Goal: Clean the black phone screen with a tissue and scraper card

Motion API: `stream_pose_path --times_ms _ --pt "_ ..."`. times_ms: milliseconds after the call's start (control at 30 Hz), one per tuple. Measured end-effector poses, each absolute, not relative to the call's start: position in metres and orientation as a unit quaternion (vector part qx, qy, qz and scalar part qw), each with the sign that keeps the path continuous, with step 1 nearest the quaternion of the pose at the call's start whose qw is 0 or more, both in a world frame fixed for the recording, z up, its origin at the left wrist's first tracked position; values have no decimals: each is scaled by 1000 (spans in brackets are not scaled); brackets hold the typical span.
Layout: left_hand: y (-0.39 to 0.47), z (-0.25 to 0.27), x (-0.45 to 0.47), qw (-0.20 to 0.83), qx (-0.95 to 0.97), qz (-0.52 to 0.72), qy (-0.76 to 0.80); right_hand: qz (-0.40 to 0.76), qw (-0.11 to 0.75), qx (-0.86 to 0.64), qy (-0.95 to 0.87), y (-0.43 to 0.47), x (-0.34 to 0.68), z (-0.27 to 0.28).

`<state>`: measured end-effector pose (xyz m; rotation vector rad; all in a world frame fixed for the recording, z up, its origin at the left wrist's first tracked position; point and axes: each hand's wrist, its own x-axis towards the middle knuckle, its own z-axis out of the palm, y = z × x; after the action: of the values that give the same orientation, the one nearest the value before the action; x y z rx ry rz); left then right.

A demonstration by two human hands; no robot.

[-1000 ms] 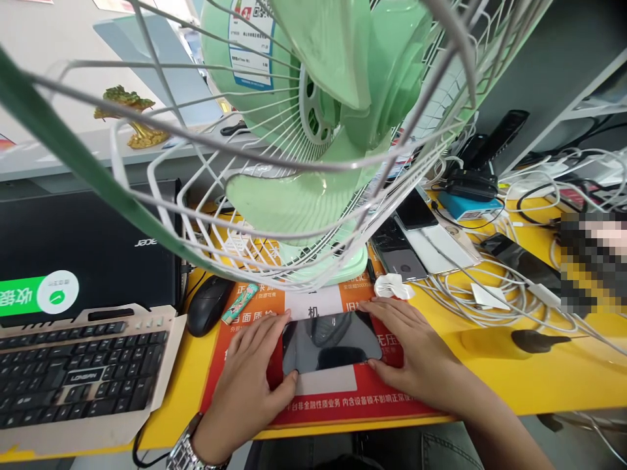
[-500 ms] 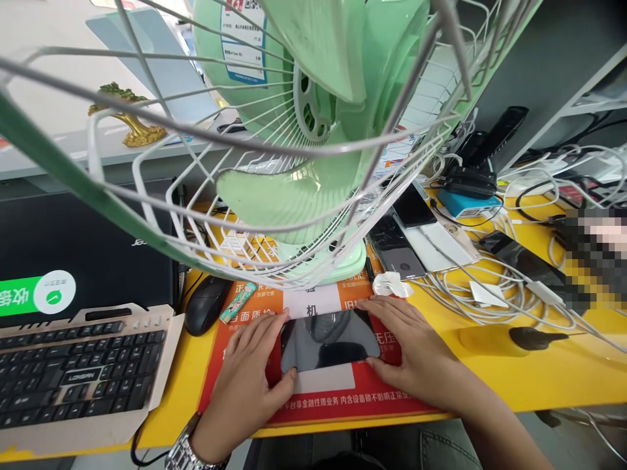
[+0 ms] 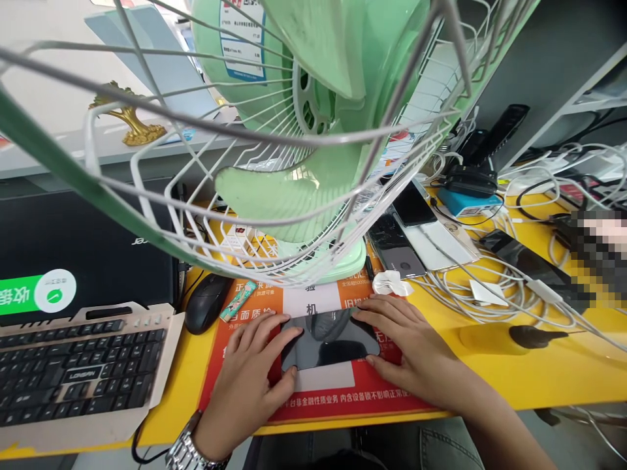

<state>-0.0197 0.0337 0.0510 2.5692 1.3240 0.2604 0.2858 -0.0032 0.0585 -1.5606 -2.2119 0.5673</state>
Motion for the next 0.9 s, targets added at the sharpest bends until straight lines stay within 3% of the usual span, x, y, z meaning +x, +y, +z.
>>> stream_pose_path --times_ms 900 --pt "31 54 -15 87 883 107 448 143 184 -567 -790 -13 267 63"
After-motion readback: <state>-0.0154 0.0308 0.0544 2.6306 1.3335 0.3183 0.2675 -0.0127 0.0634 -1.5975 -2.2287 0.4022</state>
